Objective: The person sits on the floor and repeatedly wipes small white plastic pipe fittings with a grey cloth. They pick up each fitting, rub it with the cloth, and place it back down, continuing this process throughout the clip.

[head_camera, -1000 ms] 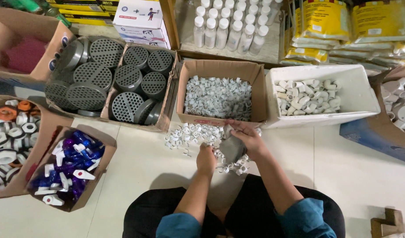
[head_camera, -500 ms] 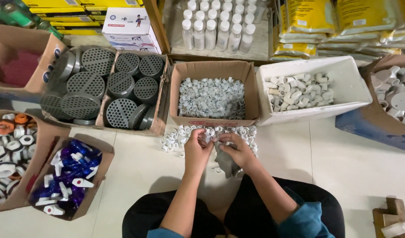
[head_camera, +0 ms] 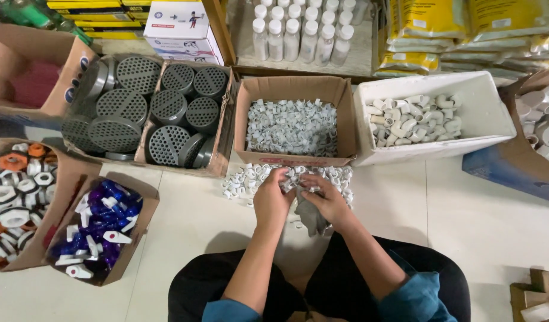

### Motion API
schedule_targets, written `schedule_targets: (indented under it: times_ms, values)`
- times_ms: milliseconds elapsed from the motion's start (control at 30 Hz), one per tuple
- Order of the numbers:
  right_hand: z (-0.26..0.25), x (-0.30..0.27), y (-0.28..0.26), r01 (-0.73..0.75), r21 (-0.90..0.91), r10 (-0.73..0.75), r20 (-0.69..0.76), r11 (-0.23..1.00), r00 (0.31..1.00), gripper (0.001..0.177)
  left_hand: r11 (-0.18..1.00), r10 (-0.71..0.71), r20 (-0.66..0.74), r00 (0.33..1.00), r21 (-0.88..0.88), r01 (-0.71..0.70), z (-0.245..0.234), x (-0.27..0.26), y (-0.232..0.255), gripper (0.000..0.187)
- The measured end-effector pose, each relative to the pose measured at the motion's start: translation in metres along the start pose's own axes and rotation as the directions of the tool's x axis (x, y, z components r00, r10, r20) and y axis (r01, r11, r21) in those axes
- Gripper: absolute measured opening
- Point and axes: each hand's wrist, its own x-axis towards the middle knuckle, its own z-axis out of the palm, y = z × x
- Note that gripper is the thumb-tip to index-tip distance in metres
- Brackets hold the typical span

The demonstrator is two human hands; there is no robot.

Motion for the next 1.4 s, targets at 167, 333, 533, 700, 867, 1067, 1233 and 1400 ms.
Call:
schedule_targets:
  times_ms: [167,333,533,700,867,1067,1233,1400]
  values:
    - [-0.002,-0.012,-0.011,0.17,0.137,-0.14,-0.203,0.976,0.969,0.033,0.944,0.052,-0.064,0.997,-0.323,-0.07,-0.001,0.0,0.002,0.031]
    - [-0.01,-0.014,-0.026,0.348,0.046,-0.319,-0.304,0.936,0.898,0.015,0.817,0.112,-0.018,0.993,-0.567,-0.103,-0.013,-0.004,0.015,0.036]
    - [-0.007,-0.015,-0.037,0.612,-0.1,-0.62,-0.08,0.784,0.781,0.023,0.715,0.268,-0.139,0.953,-0.634,-0.293,-0.018,-0.005,0.019,0.043]
    - [-0.017,-0.007,-0.018,0.497,-0.039,-0.492,0.088,0.867,0.866,0.037,0.748,0.449,-0.251,0.858,-0.419,-0.514,-0.008,-0.002,0.005,0.041]
    - [-0.027,0.005,0.008,0.485,0.016,-0.485,0.043,0.874,0.873,0.028,0.694,0.54,-0.228,0.81,-0.424,-0.582,-0.012,-0.002,0.015,0.033]
    - [-0.029,-0.001,-0.015,0.457,0.017,-0.458,0.043,0.889,0.888,0.032,0.702,0.435,-0.169,0.884,-0.551,-0.451,-0.011,-0.005,0.02,0.034]
    - [-0.041,0.003,-0.003,0.429,-0.076,-0.432,-0.021,0.9,0.902,0.029,0.701,0.344,-0.199,0.918,-0.595,-0.392,-0.007,-0.004,0.011,0.034]
    - [-0.038,-0.012,-0.053,0.541,-0.112,-0.552,-0.116,0.833,0.826,0.028,0.735,0.301,-0.189,0.935,-0.578,-0.354,-0.022,-0.001,0.011,0.042]
